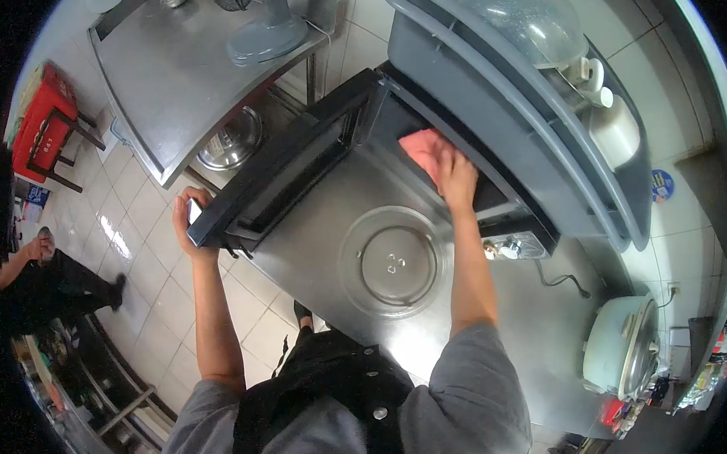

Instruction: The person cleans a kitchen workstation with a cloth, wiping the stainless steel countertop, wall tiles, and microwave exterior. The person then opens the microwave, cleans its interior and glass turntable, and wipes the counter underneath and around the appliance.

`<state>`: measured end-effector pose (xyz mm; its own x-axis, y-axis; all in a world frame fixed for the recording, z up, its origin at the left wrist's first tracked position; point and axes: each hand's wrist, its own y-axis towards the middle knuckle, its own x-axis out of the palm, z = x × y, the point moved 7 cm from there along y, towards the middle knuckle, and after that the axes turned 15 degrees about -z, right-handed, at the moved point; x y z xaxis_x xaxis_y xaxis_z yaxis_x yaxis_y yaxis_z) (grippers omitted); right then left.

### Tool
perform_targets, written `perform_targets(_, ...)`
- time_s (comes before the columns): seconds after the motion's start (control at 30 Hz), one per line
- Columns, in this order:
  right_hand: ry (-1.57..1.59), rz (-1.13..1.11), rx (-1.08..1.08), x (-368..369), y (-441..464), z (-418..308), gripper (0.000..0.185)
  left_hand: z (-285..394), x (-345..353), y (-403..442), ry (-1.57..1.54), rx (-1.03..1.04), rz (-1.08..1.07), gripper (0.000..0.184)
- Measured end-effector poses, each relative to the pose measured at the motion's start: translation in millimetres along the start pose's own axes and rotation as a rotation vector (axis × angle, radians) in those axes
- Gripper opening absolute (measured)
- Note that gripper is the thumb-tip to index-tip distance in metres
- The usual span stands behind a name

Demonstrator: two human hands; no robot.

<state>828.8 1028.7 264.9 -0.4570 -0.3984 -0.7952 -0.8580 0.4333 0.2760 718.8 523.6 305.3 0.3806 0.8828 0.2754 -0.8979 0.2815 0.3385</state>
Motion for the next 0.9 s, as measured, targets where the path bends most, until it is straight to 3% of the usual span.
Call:
perform_targets(0.07,-0.292,-0.198,-0.225,35,-5,-16,0.053,-1,0,-1,0.0,-0.02,-0.001,0.046)
perform_targets(0.1,-0.452,-0.241,-0.235,53,-9,-16,0.046,-2,-1,-1,-0.003,-0.006,0.002,0.045)
perform_targets(0.23,-0.265,-0.427,-0.172,87,18,-26,0.045,-8,-1,-4,-0.047,0.001,-0.002,0.045)
perform_targets(0.33,-0.42,-0.4,-0.308,105,50,-20,0.046,-3,9,-8,-0.098,0.001,-0.022,0.044)
perform_targets(0.4,-0.348,-0.341,-0.135,88,88,-12,0.046,-5,10,-14,-0.103,-0.016,-0.016,0.044)
perform_targets(0.5,-0.236,-0.226,-0.038,118,155,57,0.048,-6,14,-18,-0.143,0.019,-0.053,0.044)
perform_targets(0.6,-0.61,0.072,0.042,127,164,63,0.053,-5,15,-19,-0.118,0.037,-0.056,0.045)
perform_targets(0.67,-0.756,0.241,-0.258,117,158,42,0.053,-5,14,-21,-0.09,0.032,-0.059,0.046)
perform_targets(0.7,-0.475,-0.025,-0.073,85,151,11,0.05,-5,14,-23,-0.073,0.038,-0.051,0.048)
perform_targets(0.77,-0.543,0.077,-0.205,59,149,11,0.048,-5,17,-24,-0.039,0.052,-0.057,0.051)
perform_targets(0.9,-0.621,-0.029,0.087,37,141,39,0.048,-10,29,-29,-0.054,0.048,-0.042,0.054)
